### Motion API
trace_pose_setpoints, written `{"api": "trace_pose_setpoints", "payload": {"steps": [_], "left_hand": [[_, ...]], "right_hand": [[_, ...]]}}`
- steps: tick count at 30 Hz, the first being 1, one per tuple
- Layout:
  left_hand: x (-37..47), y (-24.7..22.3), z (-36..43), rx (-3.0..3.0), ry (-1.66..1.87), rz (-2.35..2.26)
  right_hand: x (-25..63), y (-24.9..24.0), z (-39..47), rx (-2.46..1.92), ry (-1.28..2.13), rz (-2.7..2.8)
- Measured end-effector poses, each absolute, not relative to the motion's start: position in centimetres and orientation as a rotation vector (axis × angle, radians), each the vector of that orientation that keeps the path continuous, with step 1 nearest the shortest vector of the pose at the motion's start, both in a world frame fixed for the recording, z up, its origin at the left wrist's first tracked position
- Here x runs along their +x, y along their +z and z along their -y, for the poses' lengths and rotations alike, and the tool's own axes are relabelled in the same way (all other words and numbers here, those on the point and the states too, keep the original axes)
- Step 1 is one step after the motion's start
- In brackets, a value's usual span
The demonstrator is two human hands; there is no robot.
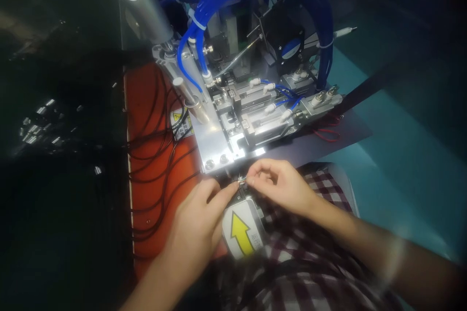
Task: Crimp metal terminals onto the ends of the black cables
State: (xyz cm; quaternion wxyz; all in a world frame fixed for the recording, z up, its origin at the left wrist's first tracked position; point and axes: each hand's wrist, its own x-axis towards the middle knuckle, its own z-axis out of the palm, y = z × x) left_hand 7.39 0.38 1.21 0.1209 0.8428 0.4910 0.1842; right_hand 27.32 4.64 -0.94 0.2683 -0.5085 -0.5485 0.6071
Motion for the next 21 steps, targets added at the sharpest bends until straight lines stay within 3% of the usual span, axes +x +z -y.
{"api": "trace_pose_setpoints", "payload": {"steps": [11,21], "left_hand": [[7.37,1.02,-0.49,2.441,0.585,-1.417],[7.36,0.94,-0.51,2.416,0.589,-1.423]], "right_hand": [[26.44,-1.24,-3.93,-1.307,1.843,1.146],[26.28,-1.23,-4.15,-1.296,1.809,1.197]]}}
